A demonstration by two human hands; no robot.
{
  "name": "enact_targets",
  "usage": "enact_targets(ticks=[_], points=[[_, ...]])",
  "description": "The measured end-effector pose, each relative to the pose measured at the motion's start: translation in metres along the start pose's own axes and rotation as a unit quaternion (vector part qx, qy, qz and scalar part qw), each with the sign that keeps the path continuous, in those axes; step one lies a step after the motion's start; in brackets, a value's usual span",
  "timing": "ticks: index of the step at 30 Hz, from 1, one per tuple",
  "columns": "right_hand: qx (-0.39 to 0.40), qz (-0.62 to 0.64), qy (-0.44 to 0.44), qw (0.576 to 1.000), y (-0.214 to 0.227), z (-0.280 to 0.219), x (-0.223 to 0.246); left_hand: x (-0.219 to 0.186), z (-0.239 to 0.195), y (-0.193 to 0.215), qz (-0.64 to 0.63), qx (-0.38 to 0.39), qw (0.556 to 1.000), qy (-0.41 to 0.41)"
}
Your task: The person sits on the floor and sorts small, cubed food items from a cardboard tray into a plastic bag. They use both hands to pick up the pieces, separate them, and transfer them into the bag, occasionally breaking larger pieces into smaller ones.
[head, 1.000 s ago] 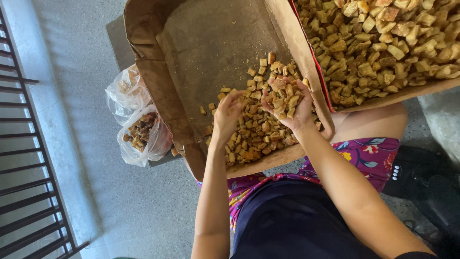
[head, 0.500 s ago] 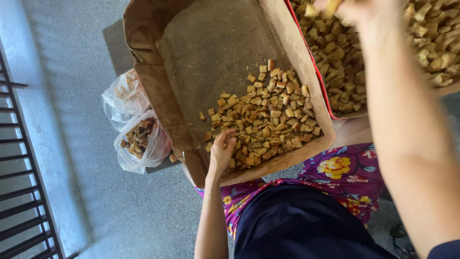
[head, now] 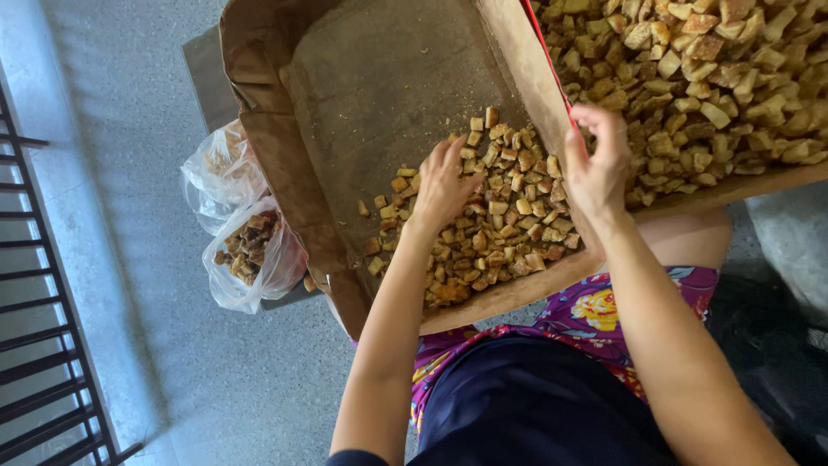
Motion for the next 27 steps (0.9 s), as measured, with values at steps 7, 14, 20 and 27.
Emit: enact_targets(ticks=[7, 14, 20, 27], points=[[0.059, 0.034, -0.086, 0.994, -0.012, -0.010, -0.027, -0.071, 0.078, -0.047, 0.177, 0.146, 0.971, -0.062], [0.043, 0.075, -0.092, 0.992, -0.008, -0.010, -0.024, -0.109, 0.020, -0.113, 0.280, 0.115, 0.947, -0.106], [0.057, -0.006, -0.016, 0.998, -0.012, -0.010, -0.007, -0.119, -0.015, -0.099, 0.261, 0.138, 0.954, -0.057], [0.084, -0.023, -0.060, 0.994, -0.018, -0.014, -0.025, -0.034, -0.012, -0.055, 0.235, 0.135, 0.961, 0.063]])
Point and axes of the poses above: each hand's wrist, its own z-axis towards the middle knuckle, its own y-axis out of the back of the hand, x = y × z, the point moved 10 cm from there along z, towards the middle knuckle, and after that the axes turned 1 degree about x, right-handed, at the moved point
